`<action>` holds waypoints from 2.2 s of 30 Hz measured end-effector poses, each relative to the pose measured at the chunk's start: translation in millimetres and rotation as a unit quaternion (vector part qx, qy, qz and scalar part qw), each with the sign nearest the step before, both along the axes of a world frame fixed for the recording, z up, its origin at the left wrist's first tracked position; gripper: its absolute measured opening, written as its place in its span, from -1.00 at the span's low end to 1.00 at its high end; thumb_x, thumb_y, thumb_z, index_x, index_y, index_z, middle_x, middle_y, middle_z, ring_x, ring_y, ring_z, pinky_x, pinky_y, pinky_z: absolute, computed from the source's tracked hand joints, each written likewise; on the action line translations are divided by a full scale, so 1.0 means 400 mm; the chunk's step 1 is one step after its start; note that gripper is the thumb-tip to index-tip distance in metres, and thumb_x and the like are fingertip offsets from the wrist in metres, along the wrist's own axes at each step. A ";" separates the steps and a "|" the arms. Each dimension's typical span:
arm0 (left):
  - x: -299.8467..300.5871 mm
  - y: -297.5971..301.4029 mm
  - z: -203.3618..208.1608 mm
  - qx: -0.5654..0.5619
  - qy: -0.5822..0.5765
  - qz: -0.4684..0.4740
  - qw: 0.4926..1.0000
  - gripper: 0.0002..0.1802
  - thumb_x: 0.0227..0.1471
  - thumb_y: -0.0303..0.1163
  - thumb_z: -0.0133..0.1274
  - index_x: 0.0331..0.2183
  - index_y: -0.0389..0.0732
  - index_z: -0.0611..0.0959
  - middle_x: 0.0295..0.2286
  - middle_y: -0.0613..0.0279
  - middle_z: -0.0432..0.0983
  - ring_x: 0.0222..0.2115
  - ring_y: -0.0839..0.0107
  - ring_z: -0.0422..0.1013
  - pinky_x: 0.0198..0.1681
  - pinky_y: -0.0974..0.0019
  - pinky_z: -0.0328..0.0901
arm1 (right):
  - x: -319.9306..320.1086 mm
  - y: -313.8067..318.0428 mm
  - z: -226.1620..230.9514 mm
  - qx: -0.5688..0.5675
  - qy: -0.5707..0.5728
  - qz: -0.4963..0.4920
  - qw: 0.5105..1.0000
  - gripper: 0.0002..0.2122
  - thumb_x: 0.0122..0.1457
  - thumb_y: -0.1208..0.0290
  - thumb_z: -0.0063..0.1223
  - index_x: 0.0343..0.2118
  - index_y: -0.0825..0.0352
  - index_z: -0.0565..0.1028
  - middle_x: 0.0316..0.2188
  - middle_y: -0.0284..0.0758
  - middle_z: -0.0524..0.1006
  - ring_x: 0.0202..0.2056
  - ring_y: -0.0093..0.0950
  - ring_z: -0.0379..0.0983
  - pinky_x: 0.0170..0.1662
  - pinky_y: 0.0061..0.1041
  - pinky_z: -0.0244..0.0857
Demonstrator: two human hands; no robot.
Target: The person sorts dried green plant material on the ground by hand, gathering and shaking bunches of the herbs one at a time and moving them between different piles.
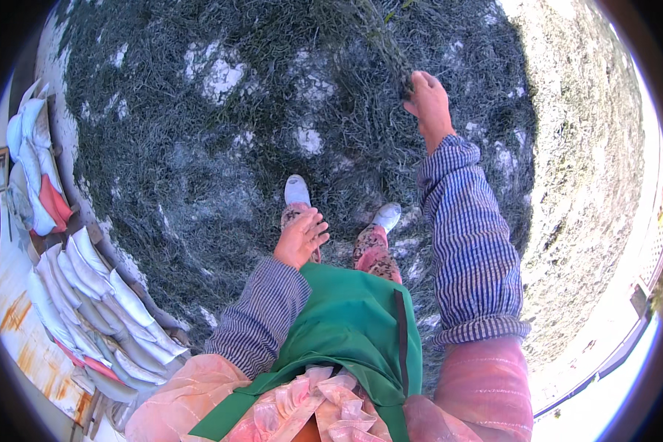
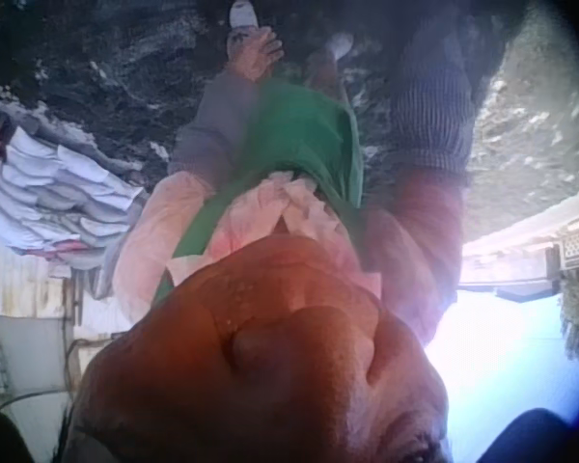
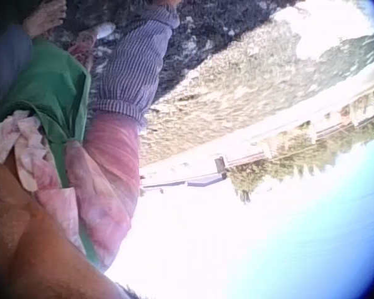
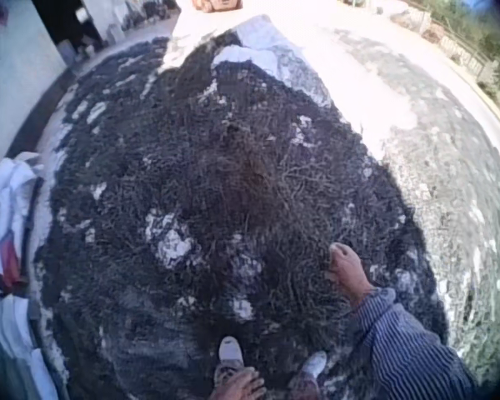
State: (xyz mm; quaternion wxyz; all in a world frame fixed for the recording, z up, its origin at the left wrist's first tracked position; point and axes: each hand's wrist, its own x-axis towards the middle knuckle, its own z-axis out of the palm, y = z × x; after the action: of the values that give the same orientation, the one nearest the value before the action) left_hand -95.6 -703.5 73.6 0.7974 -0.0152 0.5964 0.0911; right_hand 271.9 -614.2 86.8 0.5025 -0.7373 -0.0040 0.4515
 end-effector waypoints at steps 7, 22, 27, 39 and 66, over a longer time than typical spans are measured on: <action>0.047 -0.042 -0.162 -0.011 -0.013 -0.067 0.998 -0.55 0.14 -0.41 -0.09 0.06 -0.27 0.33 -0.01 0.18 0.28 -0.07 0.31 0.32 -0.06 0.19 0.29 | -0.289 -0.135 -0.566 -0.165 -0.324 0.490 0.792 -0.34 -0.11 0.37 0.20 0.12 0.22 0.22 0.05 -0.16 0.28 -0.06 -0.14 0.38 -0.05 -0.24 0.32; 0.047 -0.008 -0.231 -0.097 0.002 0.094 0.991 -0.50 0.15 -0.24 -0.10 0.08 -0.25 0.31 0.02 0.15 0.27 0.00 0.29 0.27 0.00 0.13 0.23 | -0.367 -0.275 -0.223 0.006 0.474 0.433 0.767 -0.79 0.02 0.55 0.07 -0.26 0.33 0.37 -0.51 -0.51 0.41 -0.51 -0.75 0.36 -0.47 -0.70 0.26; 0.033 -0.001 -0.288 -0.082 -0.060 0.072 0.992 -0.70 -0.01 -0.50 0.05 -0.15 -0.27 0.50 -0.26 0.25 0.51 -0.27 0.37 0.47 -0.25 0.23 0.43 | -0.216 -0.254 -0.285 0.020 0.568 0.417 0.709 -0.67 0.19 0.37 0.01 -0.04 0.43 0.35 -0.39 -0.28 0.54 -0.39 -0.51 0.53 -0.29 -0.56 0.42; 0.165 0.110 -0.137 0.212 0.152 -0.003 0.965 -0.47 0.01 -0.60 -0.16 0.07 -0.26 0.25 -0.06 0.21 0.31 -0.31 0.57 0.33 -0.25 0.48 0.26 | -0.187 -0.068 -0.753 -0.164 0.072 0.199 0.963 -0.34 -0.11 0.22 0.25 0.06 0.37 0.26 -0.07 -0.21 0.42 -0.08 -0.24 0.39 -0.04 -0.23 0.28; 0.221 0.004 -0.171 -0.019 -0.003 -0.158 0.987 -0.37 0.13 -0.26 -0.06 0.17 -0.19 0.15 0.14 0.18 0.09 0.07 0.30 0.17 0.04 0.12 0.19 | -0.279 -0.436 -0.065 0.125 0.456 0.049 0.880 -0.64 -0.34 0.56 0.20 -0.36 0.48 0.43 -0.58 -0.28 0.50 -0.67 -0.55 0.38 -0.61 -0.65 0.26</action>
State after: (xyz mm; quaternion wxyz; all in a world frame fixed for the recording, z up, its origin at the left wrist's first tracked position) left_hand -7.3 -702.0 5.2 0.8032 0.0644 0.5903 -0.0475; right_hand 160.3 -788.5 60.9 0.5136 -0.3796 0.1337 0.7577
